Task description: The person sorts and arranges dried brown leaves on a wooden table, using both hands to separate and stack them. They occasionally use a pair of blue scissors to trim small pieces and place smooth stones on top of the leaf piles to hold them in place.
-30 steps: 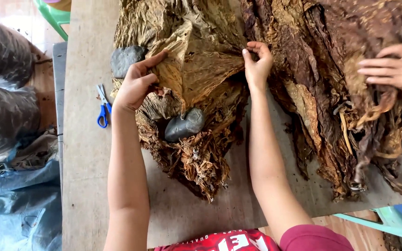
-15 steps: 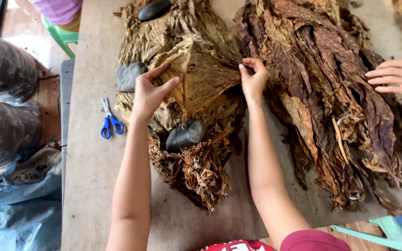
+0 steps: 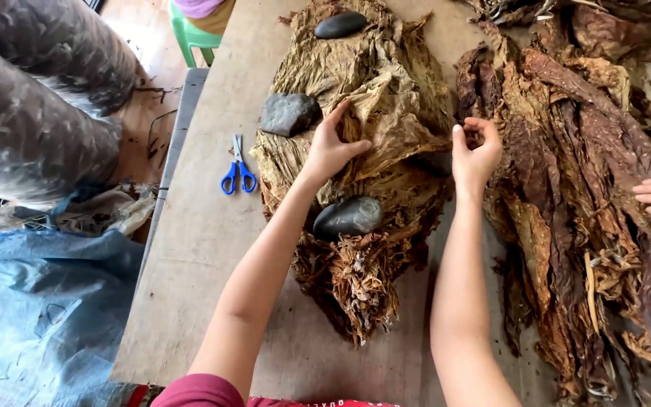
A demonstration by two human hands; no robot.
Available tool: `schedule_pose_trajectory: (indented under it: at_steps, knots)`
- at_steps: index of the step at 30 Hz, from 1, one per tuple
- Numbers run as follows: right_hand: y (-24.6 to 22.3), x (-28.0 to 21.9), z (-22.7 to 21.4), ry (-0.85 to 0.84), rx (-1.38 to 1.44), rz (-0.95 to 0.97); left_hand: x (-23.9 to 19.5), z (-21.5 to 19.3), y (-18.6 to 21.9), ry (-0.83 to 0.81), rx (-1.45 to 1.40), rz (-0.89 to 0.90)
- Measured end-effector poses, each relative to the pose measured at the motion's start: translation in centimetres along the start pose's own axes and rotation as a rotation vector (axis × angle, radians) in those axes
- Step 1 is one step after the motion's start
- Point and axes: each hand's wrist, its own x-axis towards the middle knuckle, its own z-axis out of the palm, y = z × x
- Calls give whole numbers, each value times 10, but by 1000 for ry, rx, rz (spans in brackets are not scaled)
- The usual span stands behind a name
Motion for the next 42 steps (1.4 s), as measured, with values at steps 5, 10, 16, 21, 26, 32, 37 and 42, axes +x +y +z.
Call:
schedule_pose_trajectory:
  at_steps: [5, 10, 16, 21, 26, 32, 37, 42]
  knots:
    - [-42, -1, -7, -108, 33, 3, -2, -3, 6, 6, -16, -22]
    - [-102, -13, -12, -502, 280, 276, -6, -2, 25, 5, -62, -24]
    - [-158, -29, -12, -1077, 650, 391, -26, 12, 47, -14, -347, -75]
    - [-134, -26, 11, -815, 653, 393, -22, 14, 41, -94, -447, -81]
    - [-130, -23, 4, -696, 521, 250, -28, 21, 48, -38, -425, -82]
    - [-98, -10, 5, -615, 562, 271, -26, 15, 52, -12, -410, -81]
    - [-81, -2, -1, -587, 658, 366, -20, 13, 50, 0, -472, -132]
    - [-83, -1, -4, -568, 635, 378, -17, 11, 48, 18, -545, -181]
